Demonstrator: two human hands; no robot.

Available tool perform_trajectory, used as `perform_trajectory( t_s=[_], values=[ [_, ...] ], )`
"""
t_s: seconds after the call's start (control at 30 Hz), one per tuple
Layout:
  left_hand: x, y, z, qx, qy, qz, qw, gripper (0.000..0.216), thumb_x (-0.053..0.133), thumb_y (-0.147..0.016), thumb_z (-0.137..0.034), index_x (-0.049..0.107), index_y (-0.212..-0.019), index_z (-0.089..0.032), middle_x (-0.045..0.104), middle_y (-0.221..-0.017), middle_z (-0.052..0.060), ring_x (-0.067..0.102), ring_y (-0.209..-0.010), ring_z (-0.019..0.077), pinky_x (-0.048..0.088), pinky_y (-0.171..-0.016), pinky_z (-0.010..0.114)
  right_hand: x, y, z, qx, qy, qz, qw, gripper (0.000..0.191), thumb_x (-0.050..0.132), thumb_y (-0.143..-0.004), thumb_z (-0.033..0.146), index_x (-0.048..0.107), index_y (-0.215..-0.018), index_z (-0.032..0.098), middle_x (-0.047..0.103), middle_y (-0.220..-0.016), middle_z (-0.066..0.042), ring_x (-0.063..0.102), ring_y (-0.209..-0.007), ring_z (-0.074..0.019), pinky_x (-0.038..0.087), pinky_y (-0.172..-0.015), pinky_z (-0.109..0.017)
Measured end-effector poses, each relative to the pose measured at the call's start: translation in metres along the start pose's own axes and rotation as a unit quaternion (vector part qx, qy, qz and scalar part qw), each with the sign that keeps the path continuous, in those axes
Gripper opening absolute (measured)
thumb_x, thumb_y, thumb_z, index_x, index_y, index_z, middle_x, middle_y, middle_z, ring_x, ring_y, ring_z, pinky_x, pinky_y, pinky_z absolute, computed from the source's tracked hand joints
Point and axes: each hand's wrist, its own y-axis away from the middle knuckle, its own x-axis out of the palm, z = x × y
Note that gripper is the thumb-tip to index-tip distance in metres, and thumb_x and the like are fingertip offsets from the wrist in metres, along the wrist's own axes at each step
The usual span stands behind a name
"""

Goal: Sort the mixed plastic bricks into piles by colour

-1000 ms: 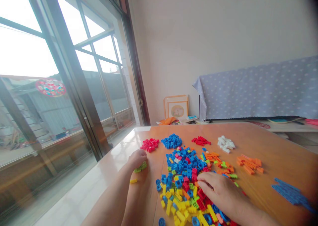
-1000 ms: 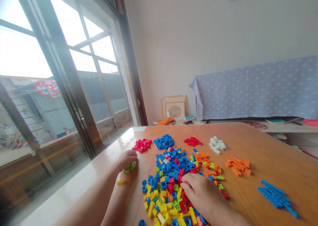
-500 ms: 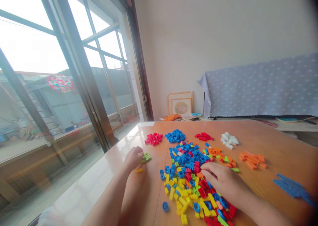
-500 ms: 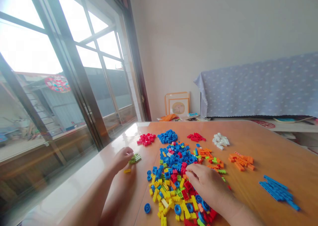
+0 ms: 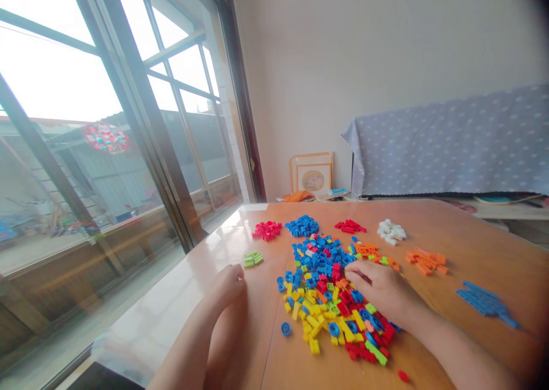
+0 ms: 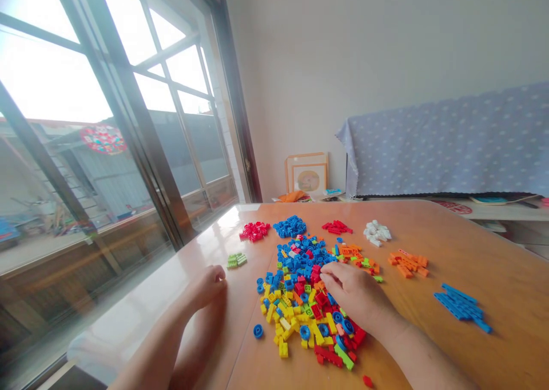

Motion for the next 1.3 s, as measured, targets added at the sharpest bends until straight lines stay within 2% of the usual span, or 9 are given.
perform_trajectory(
  t_s=[0.13,0.2,0.27,0.33,0.43,0.63,0.97,1.13,1.3],
  values=[
    [-0.01,0.016,-0.029,0.031,-0.015,-0.03,0.999,0.028,0.06,-0.088,-0.036,0.067,-0.111,-0.021,0.064,-0.115,0.012,0.059,-0.111,0.03,0.043,-0.096,0.041,-0.003,-0.002,-0.004,0.004,-0.012,-0.003,1.0,0.034,0.044,-0.093,0.047,0.072,-0.092,0.027,0.075,-0.087,-0.002,0.067,-0.08,-0.0204,0.049,-0.074,-0.03],
    [-0.01,0.029,-0.049,0.119,0.037,0.014,0.992,0.052,0.063,-0.087,-0.05,0.06,-0.131,-0.023,0.056,-0.138,0.014,0.051,-0.129,0.033,0.04,-0.108,0.044,-0.005,-0.002,-0.006,0.007,-0.012,-0.013,1.0,0.034,0.044,-0.093,0.047,0.072,-0.094,0.027,0.074,-0.087,-0.002,0.066,-0.08,-0.0204,0.049,-0.074,-0.03],
    [-0.007,0.043,-0.069,0.174,0.102,0.096,0.975,0.087,0.068,-0.078,-0.066,0.039,-0.152,-0.029,0.036,-0.158,0.013,0.034,-0.145,0.0359,0.034,-0.116,0.049,-0.007,-0.002,-0.006,0.011,-0.012,-0.023,1.0,0.034,0.044,-0.094,0.047,0.072,-0.097,0.027,0.074,-0.086,-0.002,0.066,-0.08,-0.0203,0.048,-0.075,-0.03],
    [-0.002,0.057,-0.086,0.221,0.115,0.162,0.955,0.115,0.074,-0.065,-0.075,0.022,-0.159,-0.034,0.019,-0.167,0.01,0.015,-0.152,0.0406,0.022,-0.121,0.058,-0.01,-0.001,-0.004,0.012,-0.015,-0.029,0.999,0.034,0.045,-0.094,0.046,0.072,-0.096,0.026,0.074,-0.084,-0.002,0.066,-0.077,-0.0198,0.048,-0.074,-0.029],
    [0.008,0.069,-0.104,0.265,0.106,0.185,0.94,0.128,0.073,-0.058,-0.081,0.009,-0.16,-0.038,0.003,-0.168,0.006,0.002,-0.152,0.0433,0.008,-0.121,0.066,-0.011,0.0,0.0,0.004,-0.021,-0.03,0.999,0.034,0.043,-0.096,0.044,0.072,-0.095,0.026,0.073,-0.081,-0.001,0.065,-0.075,-0.0183,0.047,-0.072,-0.028],
    [0.022,0.06,-0.125,0.281,0.098,0.14,0.944,0.117,0.067,-0.065,-0.082,0.013,-0.16,-0.039,0.004,-0.168,0.005,0.003,-0.153,0.0406,0.012,-0.123,0.063,-0.001,0.0,0.002,-0.002,-0.016,-0.014,1.0,0.028,0.047,-0.094,0.039,0.071,-0.09,0.026,0.072,-0.082,0.001,0.065,-0.077,-0.0179,0.044,-0.071,-0.028],
    [0.03,0.026,-0.178,0.322,0.097,0.104,0.936,0.096,0.062,-0.074,-0.078,0.04,-0.153,-0.029,0.03,-0.162,0.014,0.027,-0.148,0.041,0.029,-0.12,0.059,0.007,-0.001,0.002,0.006,0.002,0.032,0.999,0.027,0.047,-0.095,0.036,0.07,-0.088,0.025,0.072,-0.08,0.0,0.065,-0.076,-0.0165,0.04,-0.069,-0.027],
    [0.033,0.006,-0.202,0.319,0.118,0.041,0.939,0.058,0.058,-0.087,-0.064,0.062,-0.133,-0.029,0.054,-0.143,0.011,0.049,-0.132,0.0336,0.042,-0.111,0.048,0.0,0.0,0.003,0.029,0.011,0.032,0.999,0.022,0.05,-0.093,0.035,0.071,-0.092,0.026,0.072,-0.083,0.0,0.063,-0.076,-0.0161,0.037,-0.065,-0.026],
    [0.036,-0.014,-0.21,0.303,0.125,0.017,0.944,0.039,0.053,-0.094,-0.053,0.07,-0.115,-0.026,0.068,-0.116,0.009,0.06,-0.111,0.0287,0.048,-0.098,0.042,0.0,-0.002,0.0,0.023,0.016,0.014,1.0,0.02,0.052,-0.091,0.034,0.071,-0.094,0.026,0.07,-0.086,-0.001,0.063,-0.078,-0.0164,0.039,-0.069,-0.027]
  ],
)
